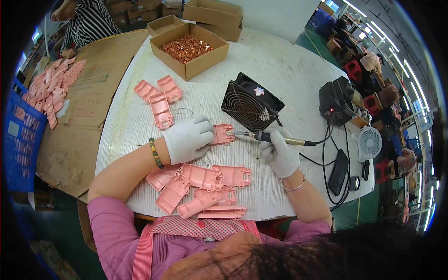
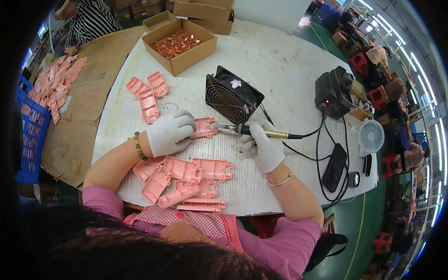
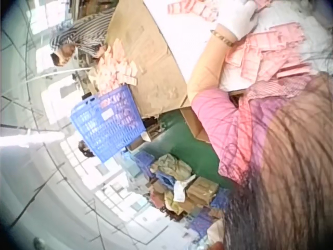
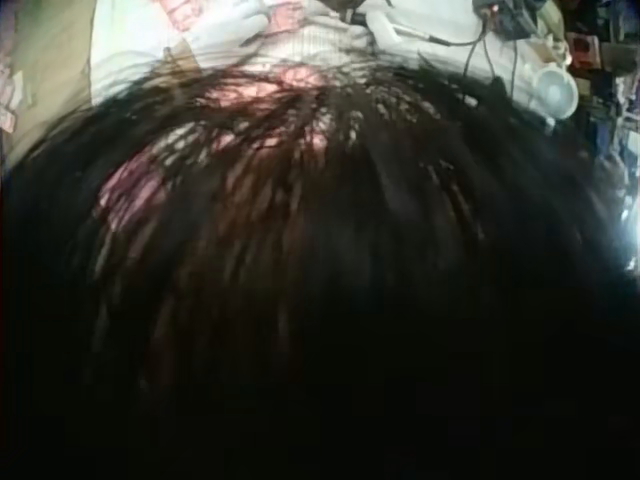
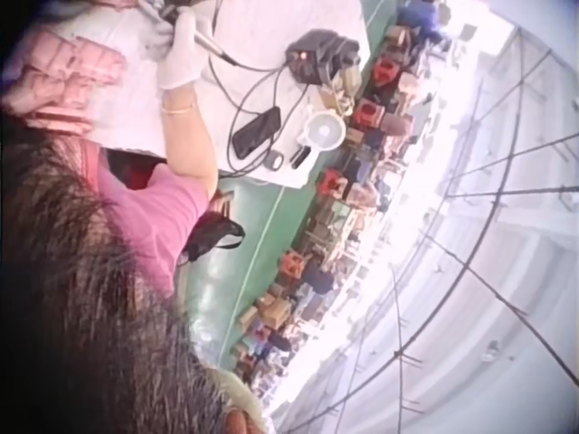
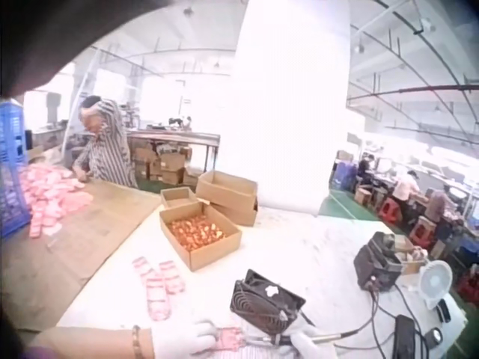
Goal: The person solders plastic parts using a soldering iron, stacks the finished pieces on the table, and places them into a cardboard box by hand.
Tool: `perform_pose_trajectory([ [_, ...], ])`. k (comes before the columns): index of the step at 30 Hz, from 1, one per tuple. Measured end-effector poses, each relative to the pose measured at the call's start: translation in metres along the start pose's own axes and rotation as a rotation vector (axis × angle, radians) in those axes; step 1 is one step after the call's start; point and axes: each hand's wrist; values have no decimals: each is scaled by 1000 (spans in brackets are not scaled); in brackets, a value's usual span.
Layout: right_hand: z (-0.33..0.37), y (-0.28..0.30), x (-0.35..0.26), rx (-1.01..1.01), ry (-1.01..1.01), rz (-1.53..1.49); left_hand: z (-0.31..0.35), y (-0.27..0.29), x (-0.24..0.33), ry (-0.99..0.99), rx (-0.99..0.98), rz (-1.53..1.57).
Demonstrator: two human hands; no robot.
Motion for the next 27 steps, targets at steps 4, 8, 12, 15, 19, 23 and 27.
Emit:
perform_pose_trajectory([
  [4,-1,1,2,12,-9,33,-1,0,1,-4,-24,-28],
  [8,-2,0,3,10,13,90,0,1,4,6,-14,-31],
  [12,1,-2,0,23,12,123,-2,3,4,-6,-28,-44],
  [15,1,-2,1,10,17,122,-1,2,4,-3,-36,-57],
  [19,1,-2,0,11,0,112,-1,1,3,-22,-13,-79],
  [23,1,-2,1,8,6,119,-2,2,4,-29,-25,-87],
  [27,1,-2,0,22,8,151,-2,1,3,-45,-34,-93],
])
Point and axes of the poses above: each hand's wrist, its own z-axis away from the middle knuckle, its own y-axis out of the back of the hand, x = y × z, and after that the axes turned 8 degrees about x, right-handed
